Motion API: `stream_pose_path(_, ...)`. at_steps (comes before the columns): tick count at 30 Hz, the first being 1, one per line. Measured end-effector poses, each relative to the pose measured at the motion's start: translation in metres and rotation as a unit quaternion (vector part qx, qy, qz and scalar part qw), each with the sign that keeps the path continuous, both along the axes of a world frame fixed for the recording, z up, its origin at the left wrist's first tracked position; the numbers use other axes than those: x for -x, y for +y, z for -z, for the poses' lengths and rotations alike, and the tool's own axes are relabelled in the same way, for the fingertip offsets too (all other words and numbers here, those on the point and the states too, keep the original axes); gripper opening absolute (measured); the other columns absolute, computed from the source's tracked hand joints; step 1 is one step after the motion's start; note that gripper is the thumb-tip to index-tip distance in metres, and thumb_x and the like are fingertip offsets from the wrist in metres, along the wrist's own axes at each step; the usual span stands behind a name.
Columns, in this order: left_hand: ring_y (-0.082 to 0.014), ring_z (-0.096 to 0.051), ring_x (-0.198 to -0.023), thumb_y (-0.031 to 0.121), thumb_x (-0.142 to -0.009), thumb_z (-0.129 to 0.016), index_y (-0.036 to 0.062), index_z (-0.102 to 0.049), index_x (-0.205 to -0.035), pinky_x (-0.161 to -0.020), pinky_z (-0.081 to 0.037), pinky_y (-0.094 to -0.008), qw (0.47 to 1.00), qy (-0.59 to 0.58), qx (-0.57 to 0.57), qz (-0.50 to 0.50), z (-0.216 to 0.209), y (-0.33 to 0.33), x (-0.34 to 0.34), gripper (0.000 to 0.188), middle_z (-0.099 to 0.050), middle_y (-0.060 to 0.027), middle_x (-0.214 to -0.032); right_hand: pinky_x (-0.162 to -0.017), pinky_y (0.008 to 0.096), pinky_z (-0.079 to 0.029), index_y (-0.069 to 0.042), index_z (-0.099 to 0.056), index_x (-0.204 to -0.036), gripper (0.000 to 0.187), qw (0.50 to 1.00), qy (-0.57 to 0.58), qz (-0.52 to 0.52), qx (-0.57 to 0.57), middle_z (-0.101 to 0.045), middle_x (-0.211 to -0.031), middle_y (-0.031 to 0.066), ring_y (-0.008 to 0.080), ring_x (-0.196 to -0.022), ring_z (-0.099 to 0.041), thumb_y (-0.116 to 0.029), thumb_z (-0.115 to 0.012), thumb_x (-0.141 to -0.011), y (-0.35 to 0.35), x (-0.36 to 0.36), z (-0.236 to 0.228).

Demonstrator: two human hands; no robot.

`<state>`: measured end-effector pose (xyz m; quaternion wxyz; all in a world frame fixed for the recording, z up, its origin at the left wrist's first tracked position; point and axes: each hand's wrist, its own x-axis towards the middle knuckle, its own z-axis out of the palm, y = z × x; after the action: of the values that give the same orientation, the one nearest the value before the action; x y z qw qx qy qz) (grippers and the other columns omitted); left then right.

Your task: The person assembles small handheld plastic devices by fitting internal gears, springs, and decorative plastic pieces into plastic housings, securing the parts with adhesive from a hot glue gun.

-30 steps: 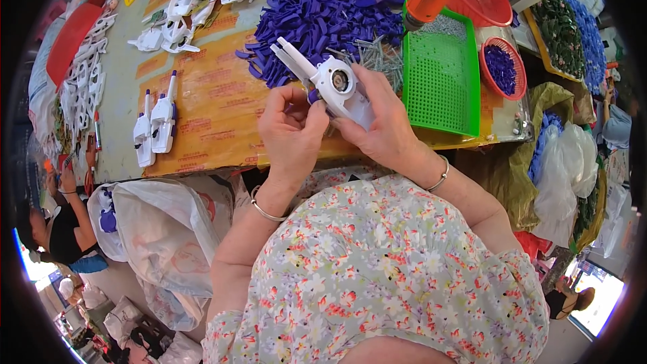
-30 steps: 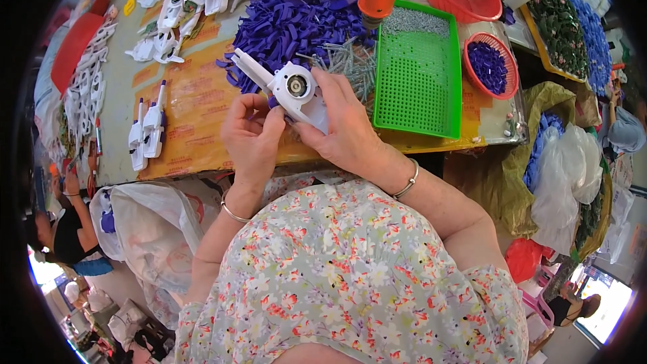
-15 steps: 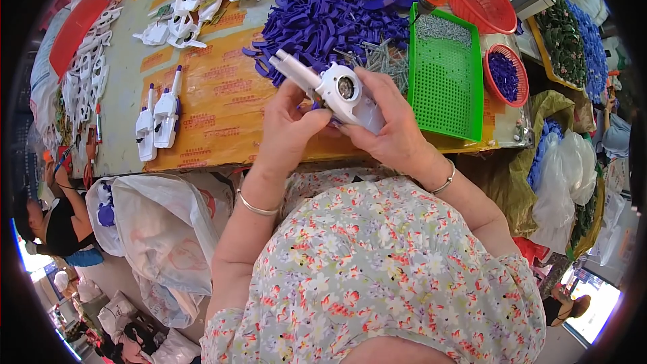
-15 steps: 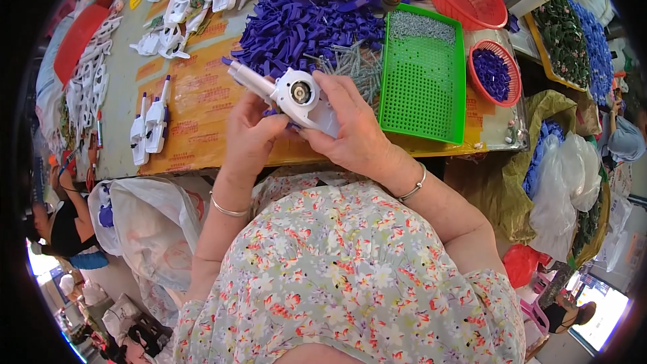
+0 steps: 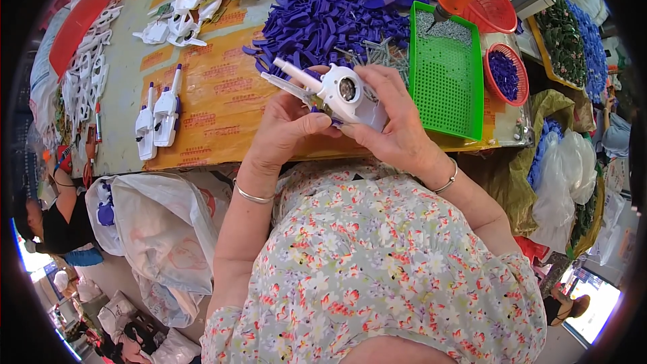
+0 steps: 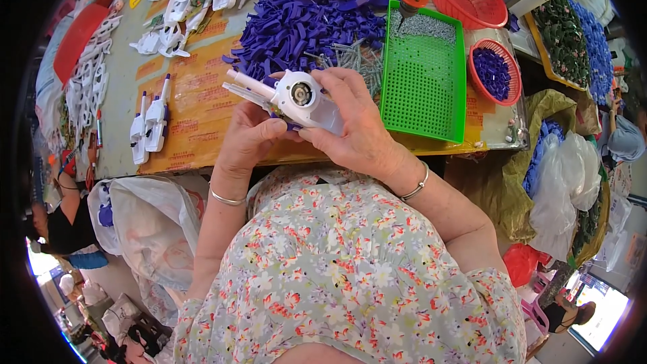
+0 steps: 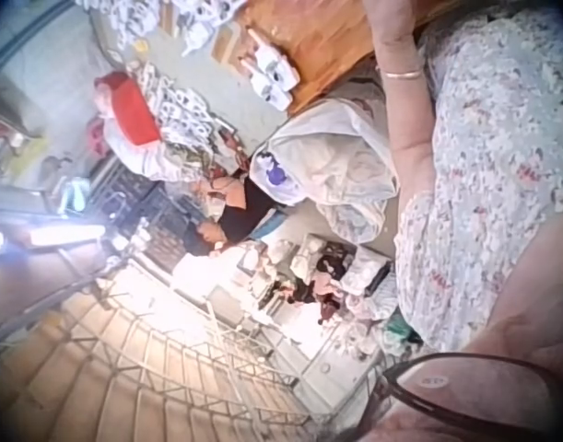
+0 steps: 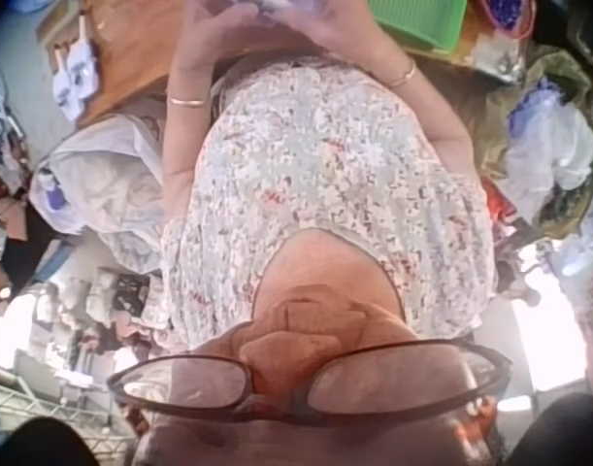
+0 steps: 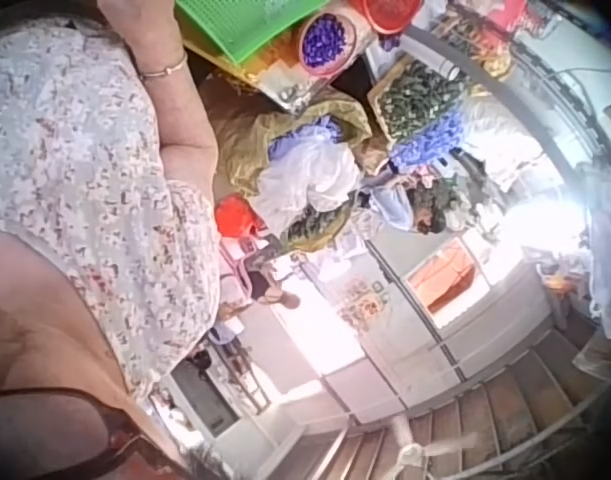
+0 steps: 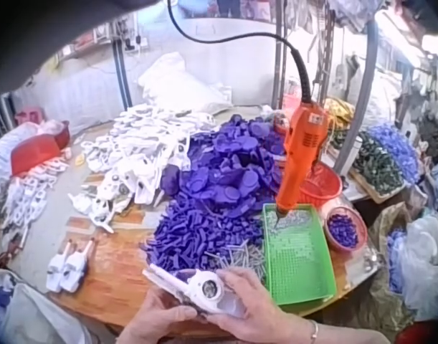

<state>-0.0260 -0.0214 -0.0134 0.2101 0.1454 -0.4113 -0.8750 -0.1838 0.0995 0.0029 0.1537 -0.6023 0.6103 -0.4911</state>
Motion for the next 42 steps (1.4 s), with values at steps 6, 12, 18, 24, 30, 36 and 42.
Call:
stream_pose_path(6,-0.0194,-0.059,-0.103,0.004,-0.073,-0.076,0.0044,-0.047,-0.130,-0.076,-0.058,-0.0334,0.999,0.014,0.049,-0.011,0.005,-0.002,0.000,0.064,-0.056,-0.0074,-0.121,-0.090,0.0405,-0.042,0.001,-0.050,-0.123,0.068,0.999,0.036,0.011,-0.002,-0.047,-0.115,0.0193,0.0346,-0.106,-0.049,-0.012,-0.080,-0.063,-0.001,-0.003,0.001)
stream_pose_path(12,-0.0185,-0.059,-0.102,0.003,-0.071,-0.076,0.0041,-0.047,-0.129,-0.076,-0.058,-0.0337,0.999,0.004,0.040,-0.001,0.004,-0.002,0.001,0.065,-0.056,-0.0062,-0.120,-0.089,0.0400,-0.042,0.002,-0.051,-0.121,0.067,0.999,0.041,0.007,0.004,-0.048,-0.112,0.0194,0.0342,-0.103,-0.050,-0.011,-0.080,-0.062,-0.001,-0.003,0.002)
stream_pose_path(18,-0.0161,-0.056,-0.107,0.003,-0.069,-0.078,0.0035,-0.046,-0.130,-0.089,-0.051,-0.0324,0.998,0.010,0.062,0.008,0.007,-0.004,0.002,0.069,-0.056,-0.0046,-0.119,-0.088,0.0400,-0.043,0.003,-0.052,-0.120,0.067,0.999,0.047,0.015,0.006,-0.049,-0.110,0.0192,0.0341,-0.101,-0.050,-0.010,-0.080,-0.061,-0.001,-0.006,0.001)
stream_pose_path(24,-0.0144,-0.053,-0.110,0.005,-0.068,-0.079,0.0013,-0.045,-0.130,-0.096,-0.044,-0.0323,0.997,0.026,0.075,0.023,0.009,-0.003,-0.001,0.071,-0.056,-0.0038,-0.120,-0.085,0.0417,-0.043,0.004,-0.048,-0.121,0.068,0.995,0.093,0.032,0.018,-0.048,-0.106,0.0190,0.0351,-0.098,-0.048,-0.006,-0.077,-0.061,0.002,-0.016,-0.003)
stream_pose_path(30,-0.0137,-0.054,-0.110,0.004,-0.069,-0.078,0.0017,-0.046,-0.130,-0.096,-0.043,-0.0316,0.995,0.025,0.098,-0.018,0.003,0.006,0.005,0.068,-0.057,-0.0039,-0.118,-0.085,0.0423,-0.041,0.007,-0.046,-0.121,0.065,0.985,0.167,0.043,0.011,-0.046,-0.104,0.0193,0.0353,-0.096,-0.046,-0.003,-0.071,-0.062,0.000,-0.020,-0.008)
stream_pose_path(36,-0.0125,-0.057,-0.103,0.003,-0.071,-0.077,0.0025,-0.049,-0.127,-0.091,-0.046,-0.0286,0.994,-0.024,0.092,-0.055,0.008,0.009,0.006,0.062,-0.060,-0.0031,-0.113,-0.083,0.0414,-0.040,0.010,-0.046,-0.119,0.062,0.979,0.198,0.039,-0.013,-0.046,-0.103,0.0193,0.0345,-0.093,-0.045,-0.005,-0.068,-0.063,0.000,-0.020,-0.010)
stream_pose_path(42,-0.0130,-0.060,-0.093,0.004,-0.076,-0.073,-0.0005,-0.055,-0.118,-0.081,-0.051,-0.0269,0.994,-0.034,0.079,-0.061,0.016,0.009,0.004,0.046,-0.063,-0.0057,-0.106,-0.082,0.0419,-0.040,0.008,-0.047,-0.120,0.063,0.976,0.211,0.045,-0.028,-0.045,-0.103,0.0180,0.0334,-0.093,-0.045,-0.008,-0.070,-0.064,0.001,-0.019,-0.011)
